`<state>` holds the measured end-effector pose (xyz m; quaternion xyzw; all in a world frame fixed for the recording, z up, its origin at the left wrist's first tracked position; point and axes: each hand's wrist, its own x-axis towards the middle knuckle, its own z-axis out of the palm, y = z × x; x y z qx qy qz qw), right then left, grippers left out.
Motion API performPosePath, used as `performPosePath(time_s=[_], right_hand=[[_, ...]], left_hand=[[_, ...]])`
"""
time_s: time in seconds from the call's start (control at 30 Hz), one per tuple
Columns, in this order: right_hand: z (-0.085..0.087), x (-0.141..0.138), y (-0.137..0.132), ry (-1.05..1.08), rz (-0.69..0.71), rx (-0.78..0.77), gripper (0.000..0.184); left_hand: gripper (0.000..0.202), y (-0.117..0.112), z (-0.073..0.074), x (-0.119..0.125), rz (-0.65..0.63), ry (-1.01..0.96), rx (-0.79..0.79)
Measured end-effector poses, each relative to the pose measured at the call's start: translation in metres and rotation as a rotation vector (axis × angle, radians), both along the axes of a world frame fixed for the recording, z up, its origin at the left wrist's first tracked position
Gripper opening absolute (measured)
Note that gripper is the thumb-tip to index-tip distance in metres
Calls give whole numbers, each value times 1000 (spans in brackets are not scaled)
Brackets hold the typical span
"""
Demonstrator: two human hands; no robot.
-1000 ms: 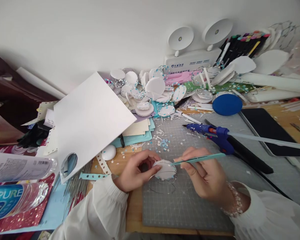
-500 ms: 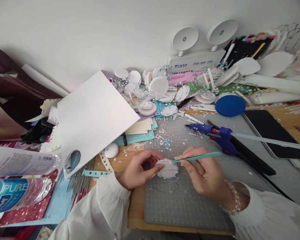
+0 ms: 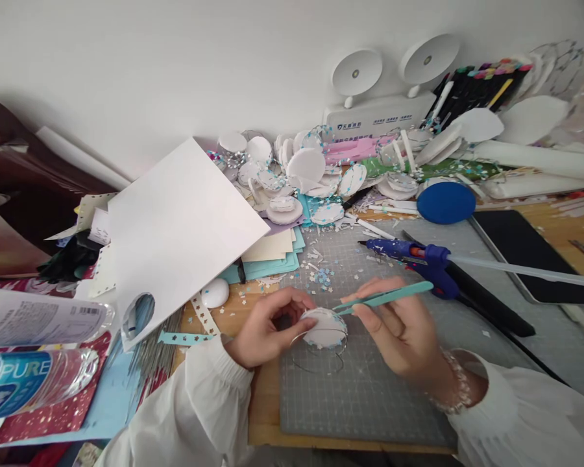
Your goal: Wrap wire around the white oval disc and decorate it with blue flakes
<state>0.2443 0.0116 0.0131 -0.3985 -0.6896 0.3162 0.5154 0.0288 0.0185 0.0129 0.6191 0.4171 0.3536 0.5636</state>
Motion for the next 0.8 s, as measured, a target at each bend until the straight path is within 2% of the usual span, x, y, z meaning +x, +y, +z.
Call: performPosePath(time_s=[0.13, 0.27, 0.67, 0.8], right_hand=[[1, -2, 2, 53, 12, -110, 11], [1, -2, 3, 63, 30, -130, 10], [-6, -1, 2, -30, 50, 52, 19], [-3, -2, 2, -31, 43, 16, 15]], left_hand=[[24, 0, -1, 0, -5, -41, -27], [25, 0, -1, 0, -4, -41, -34], [28, 2, -1, -1, -5, -54, -72], [26, 2, 0, -1, -12, -73, -72]])
